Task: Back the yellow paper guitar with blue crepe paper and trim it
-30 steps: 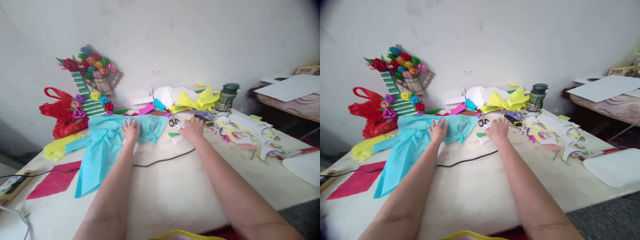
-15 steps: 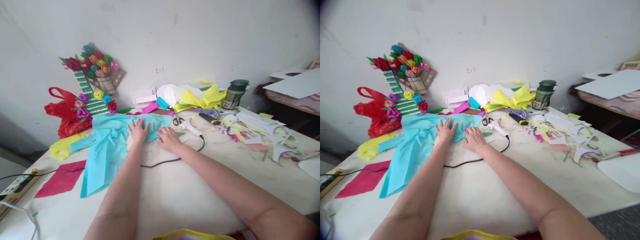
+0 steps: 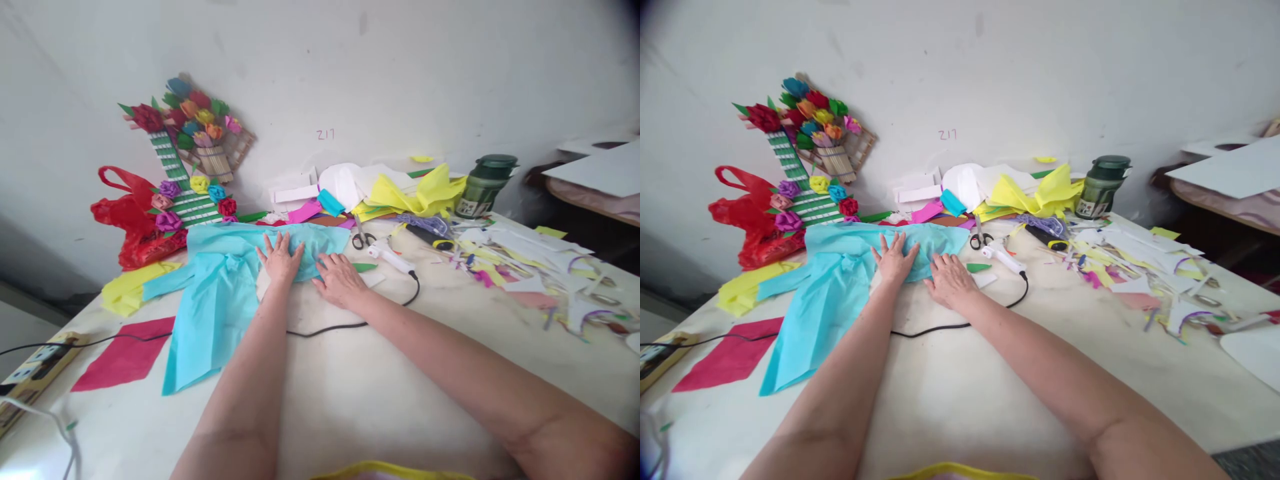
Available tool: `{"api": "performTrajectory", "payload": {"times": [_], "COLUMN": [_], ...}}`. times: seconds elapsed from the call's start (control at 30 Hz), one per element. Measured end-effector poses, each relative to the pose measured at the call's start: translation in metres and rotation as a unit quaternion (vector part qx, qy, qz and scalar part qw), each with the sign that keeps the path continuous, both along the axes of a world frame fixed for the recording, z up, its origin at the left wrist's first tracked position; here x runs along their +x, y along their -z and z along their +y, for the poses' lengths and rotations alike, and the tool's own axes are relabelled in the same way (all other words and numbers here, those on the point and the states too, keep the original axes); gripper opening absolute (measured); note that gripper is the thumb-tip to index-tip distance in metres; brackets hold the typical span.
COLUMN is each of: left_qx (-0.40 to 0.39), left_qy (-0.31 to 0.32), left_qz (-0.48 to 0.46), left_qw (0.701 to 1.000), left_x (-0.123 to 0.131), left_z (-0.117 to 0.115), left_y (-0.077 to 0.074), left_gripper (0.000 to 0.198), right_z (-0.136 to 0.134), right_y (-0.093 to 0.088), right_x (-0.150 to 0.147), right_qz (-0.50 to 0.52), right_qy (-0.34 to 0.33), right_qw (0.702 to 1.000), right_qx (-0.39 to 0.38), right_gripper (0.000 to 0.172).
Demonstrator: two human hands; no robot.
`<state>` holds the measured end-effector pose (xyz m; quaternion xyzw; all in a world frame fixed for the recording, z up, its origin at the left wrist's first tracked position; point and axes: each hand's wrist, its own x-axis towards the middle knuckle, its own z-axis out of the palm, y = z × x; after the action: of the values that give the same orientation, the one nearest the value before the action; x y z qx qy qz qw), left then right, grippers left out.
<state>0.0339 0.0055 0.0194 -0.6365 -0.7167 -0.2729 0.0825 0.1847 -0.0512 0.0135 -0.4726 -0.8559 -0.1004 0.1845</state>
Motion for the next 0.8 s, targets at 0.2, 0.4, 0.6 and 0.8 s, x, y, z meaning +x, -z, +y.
{"api": "performTrajectory", "payload": {"times": [0.2,0.4,0.6,0.8], "left_qx": [0.013,0.012,-0.001,-0.014], "left_qy": [0.01,0.008,0.008,0.003], "left_qz": [0.004,0.001,-0.006,-0.017], "left_qw": [1.0,1.0,1.0,1.0], "left_x": [-0.0011,-0.0019,-0.0025,-0.0028], "left_z": [0.0006,0.0004,0.0002,0.0017], "left_y": [0.0017,0.0023,0.0016,0.0013], "left_gripper": [0.06,0.06,0.06,0.059], "right_z": [0.0039,0.0038,-0.0028,0.0001], "right_y": [0.0073,0.0088,0.0023,0.0044], "right_x": [0.0013,0.0032,0.0052,0.0031], "right_qz": [0.004,0.026,0.045,0.021], "right_qy": [0.001,0.018,-0.035,-0.078], "right_qw": [1.0,0.999,0.998,0.997], "right_qx": [0.003,-0.017,0.013,-0.014], "right_gripper": [0.042,0.044,0.044,0.043]}}
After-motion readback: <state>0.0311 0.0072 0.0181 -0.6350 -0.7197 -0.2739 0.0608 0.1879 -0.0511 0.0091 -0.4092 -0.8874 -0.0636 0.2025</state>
